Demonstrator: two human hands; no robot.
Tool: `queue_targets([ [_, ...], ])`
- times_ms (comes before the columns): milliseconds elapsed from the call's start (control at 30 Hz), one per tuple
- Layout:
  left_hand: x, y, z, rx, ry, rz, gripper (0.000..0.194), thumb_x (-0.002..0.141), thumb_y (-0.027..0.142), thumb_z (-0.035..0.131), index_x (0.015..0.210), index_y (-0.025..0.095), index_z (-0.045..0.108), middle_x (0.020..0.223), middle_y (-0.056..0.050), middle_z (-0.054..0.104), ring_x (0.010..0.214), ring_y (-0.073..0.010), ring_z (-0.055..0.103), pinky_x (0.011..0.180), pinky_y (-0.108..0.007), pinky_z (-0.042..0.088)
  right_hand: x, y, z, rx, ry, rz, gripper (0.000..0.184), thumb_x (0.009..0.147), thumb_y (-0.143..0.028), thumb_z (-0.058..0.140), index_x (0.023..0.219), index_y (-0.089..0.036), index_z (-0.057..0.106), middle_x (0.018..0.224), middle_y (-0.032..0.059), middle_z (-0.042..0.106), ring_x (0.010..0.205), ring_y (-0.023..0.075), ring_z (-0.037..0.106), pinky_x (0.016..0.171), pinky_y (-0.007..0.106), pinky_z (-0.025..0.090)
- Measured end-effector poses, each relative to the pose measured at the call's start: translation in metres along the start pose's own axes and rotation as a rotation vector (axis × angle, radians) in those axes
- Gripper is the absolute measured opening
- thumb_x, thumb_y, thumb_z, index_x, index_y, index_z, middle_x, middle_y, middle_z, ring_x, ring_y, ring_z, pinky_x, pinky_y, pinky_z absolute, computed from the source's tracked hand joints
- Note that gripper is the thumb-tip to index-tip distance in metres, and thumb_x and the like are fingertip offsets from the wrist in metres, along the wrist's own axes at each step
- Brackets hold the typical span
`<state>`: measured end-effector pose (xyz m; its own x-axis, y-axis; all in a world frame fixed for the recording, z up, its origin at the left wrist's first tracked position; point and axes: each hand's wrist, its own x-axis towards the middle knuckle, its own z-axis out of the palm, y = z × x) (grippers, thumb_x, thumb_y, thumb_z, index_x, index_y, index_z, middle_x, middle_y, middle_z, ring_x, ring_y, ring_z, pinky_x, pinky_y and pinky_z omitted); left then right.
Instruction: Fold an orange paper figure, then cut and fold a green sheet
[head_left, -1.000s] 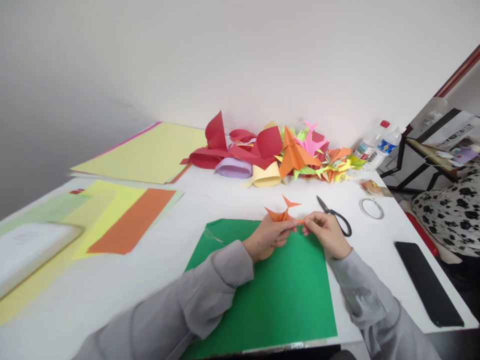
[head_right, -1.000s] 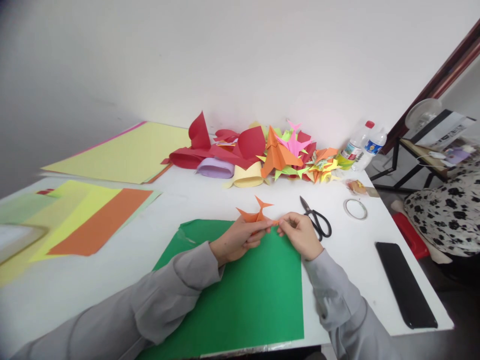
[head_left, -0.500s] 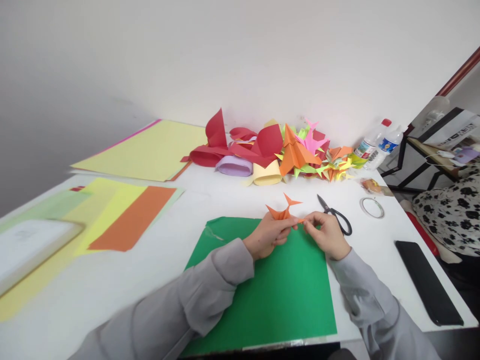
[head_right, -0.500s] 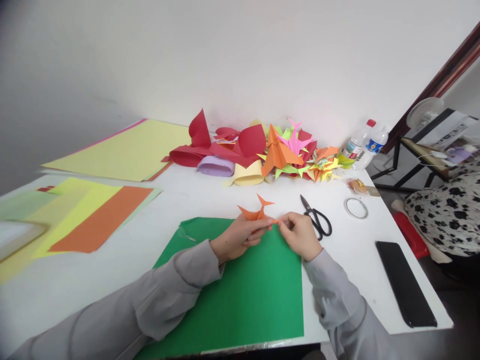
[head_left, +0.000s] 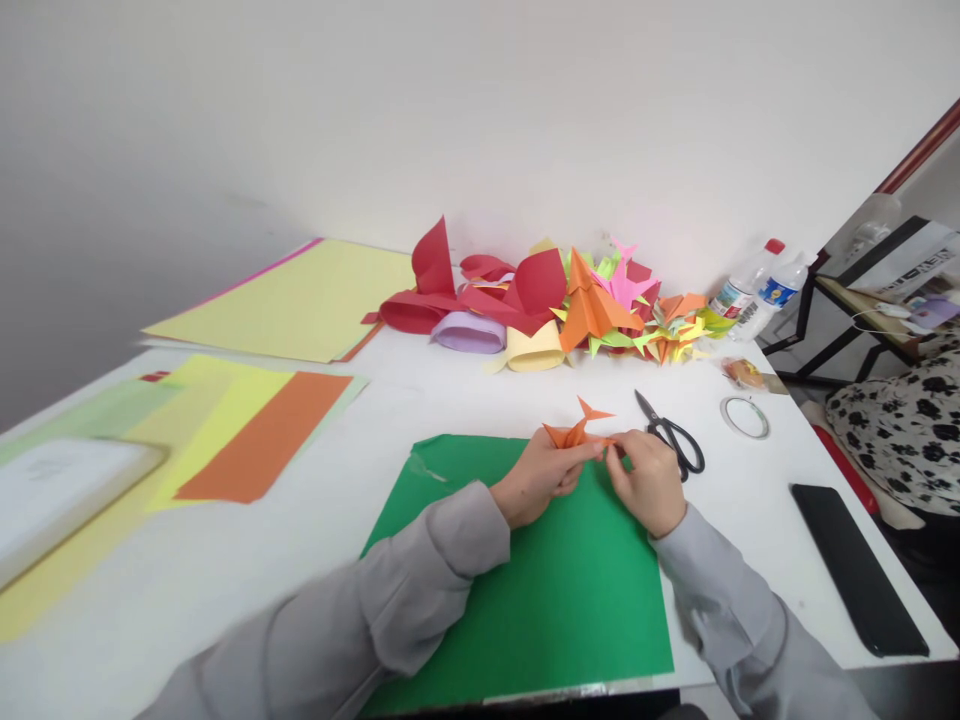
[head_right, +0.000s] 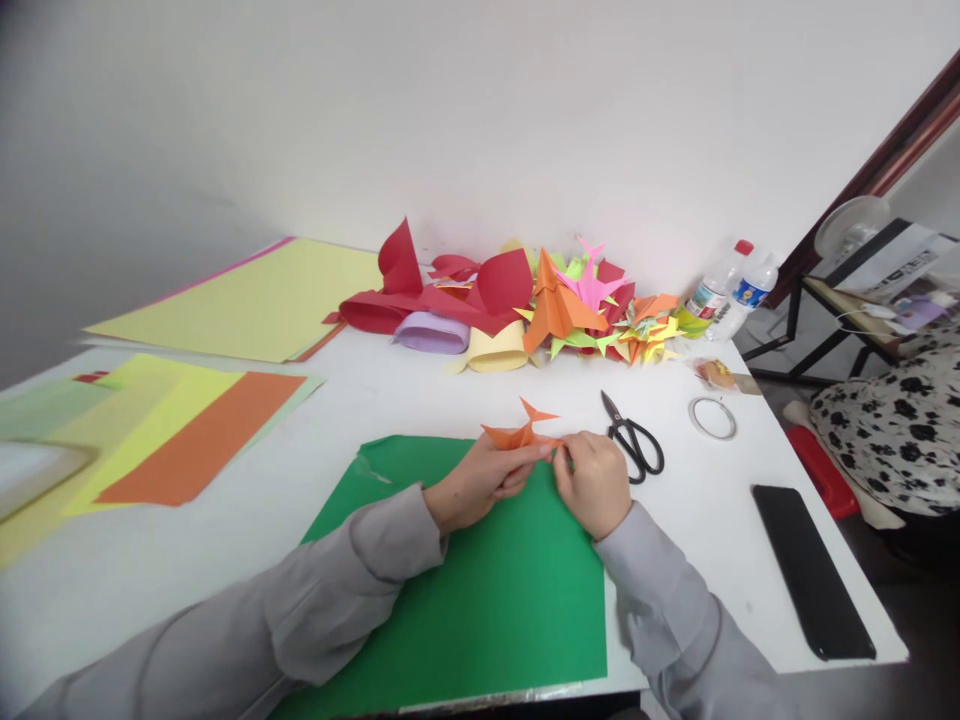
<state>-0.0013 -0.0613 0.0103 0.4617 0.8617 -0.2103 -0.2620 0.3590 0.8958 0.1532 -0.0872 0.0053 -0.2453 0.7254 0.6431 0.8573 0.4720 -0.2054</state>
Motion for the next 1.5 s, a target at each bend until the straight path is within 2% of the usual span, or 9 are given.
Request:
queue_targets([
  [200, 0.000, -0.002, -0.001, 0.023, 0.001, 0.019, 0.035, 0.064, 0.041, 0.076, 0.059, 0.016, 0.052, 0.035, 0.010, 0.034, 0.034, -0.0026, 0.025, 0.034, -0.018, 0.018, -0.002, -0.005, 0.000, 0.128, -0.033, 0.093, 0.024, 0.088, -0.014, 0.046, 0.095, -0.013, 0.068, 0.080, 0.0097, 0.073, 0.073, 0.0203, 0.067, 0.069, 0.030, 0.052],
  [367, 0.001, -0.001, -0.002, 0.006, -0.019, 0.000, 0.036, 0.063, 0.040, 0.078, 0.057, 0.015, 0.052, 0.036, 0.009, 0.034, 0.034, -0.0025, 0.025, 0.034, -0.018, 0.018, 0.000, -0.006, -0.004, 0.250, -0.112, 0.197, 0.026, 0.086, -0.017, 0.046, 0.094, -0.016, 0.071, 0.083, 0.0105, 0.074, 0.074, 0.0214, 0.068, 0.070, 0.033, 0.052],
  [433, 0.001, 0.002, -0.003, -0.034, -0.041, -0.009, 0.032, 0.065, 0.038, 0.078, 0.064, 0.014, 0.057, 0.037, 0.010, 0.034, 0.035, -0.0024, 0.024, 0.034, -0.017, 0.017, 0.003, -0.004, -0.005, 0.377, -0.096, 0.321, 0.023, 0.084, -0.020, 0.049, 0.091, -0.018, 0.072, 0.081, 0.0089, 0.074, 0.073, 0.0209, 0.067, 0.071, 0.034, 0.052],
  [567, 0.001, 0.010, -0.007, -0.137, -0.099, -0.095, 0.023, 0.071, 0.032, 0.074, 0.070, 0.013, 0.061, 0.041, 0.010, 0.033, 0.035, -0.0015, 0.019, 0.033, -0.016, 0.013, 0.010, 0.001, -0.006, 0.809, -0.060, 0.653, 0.016, 0.079, -0.032, 0.061, 0.082, -0.020, 0.072, 0.065, 0.0030, 0.071, 0.059, 0.0175, 0.064, 0.063, 0.032, 0.052],
  [633, 0.001, 0.013, -0.008, -0.181, -0.145, -0.183, 0.019, 0.074, 0.028, 0.070, 0.070, 0.012, 0.061, 0.044, 0.009, 0.036, 0.035, -0.0009, 0.018, 0.032, -0.015, 0.011, 0.013, 0.004, -0.007, 1.017, -0.084, 0.784, 0.020, 0.072, -0.039, 0.070, 0.078, -0.019, 0.072, 0.063, 0.0019, 0.070, 0.055, 0.0159, 0.063, 0.059, 0.030, 0.051],
  [733, 0.001, 0.015, -0.010, -0.243, -0.199, -0.283, 0.017, 0.078, 0.024, 0.065, 0.070, 0.010, 0.061, 0.052, 0.006, 0.044, 0.036, 0.0001, 0.018, 0.030, -0.014, 0.011, 0.017, 0.005, -0.009, 1.223, -0.181, 0.892, 0.027, 0.064, -0.043, 0.079, 0.070, -0.018, 0.072, 0.061, 0.0017, 0.070, 0.053, 0.0129, 0.061, 0.055, 0.026, 0.048],
  [967, 0.003, 0.011, -0.011, -0.249, -0.209, -0.318, 0.020, 0.084, 0.020, 0.056, 0.067, 0.010, 0.060, 0.052, 0.005, 0.044, 0.035, 0.0002, 0.016, 0.029, -0.013, 0.011, 0.018, 0.003, -0.013, 1.310, -0.320, 0.887, 0.032, 0.065, -0.045, 0.080, 0.063, -0.015, 0.070, 0.058, 0.0016, 0.068, 0.052, 0.0100, 0.060, 0.054, 0.023, 0.045],
  [1300, 0.001, 0.012, -0.008, -0.173, -0.195, -0.253, 0.020, 0.074, 0.027, 0.068, 0.066, 0.011, 0.058, 0.050, 0.007, 0.044, 0.035, 0.0009, 0.017, 0.030, -0.014, 0.009, 0.017, 0.005, -0.011, 1.248, -0.370, 0.864, 0.029, 0.068, -0.043, 0.077, 0.066, -0.015, 0.071, 0.063, 0.0039, 0.071, 0.054, 0.0103, 0.061, 0.056, 0.023, 0.046],
  [1500, 0.000, 0.011, -0.008, -0.127, -0.162, -0.215, 0.025, 0.069, 0.030, 0.073, 0.067, 0.012, 0.057, 0.054, 0.005, 0.049, 0.035, 0.0015, 0.021, 0.031, -0.014, 0.010, 0.016, 0.009, -0.008, 1.227, -0.379, 0.922, 0.024, 0.062, -0.036, 0.080, 0.063, -0.015, 0.070, 0.059, 0.0025, 0.070, 0.051, 0.0101, 0.061, 0.054, 0.022, 0.046],
])
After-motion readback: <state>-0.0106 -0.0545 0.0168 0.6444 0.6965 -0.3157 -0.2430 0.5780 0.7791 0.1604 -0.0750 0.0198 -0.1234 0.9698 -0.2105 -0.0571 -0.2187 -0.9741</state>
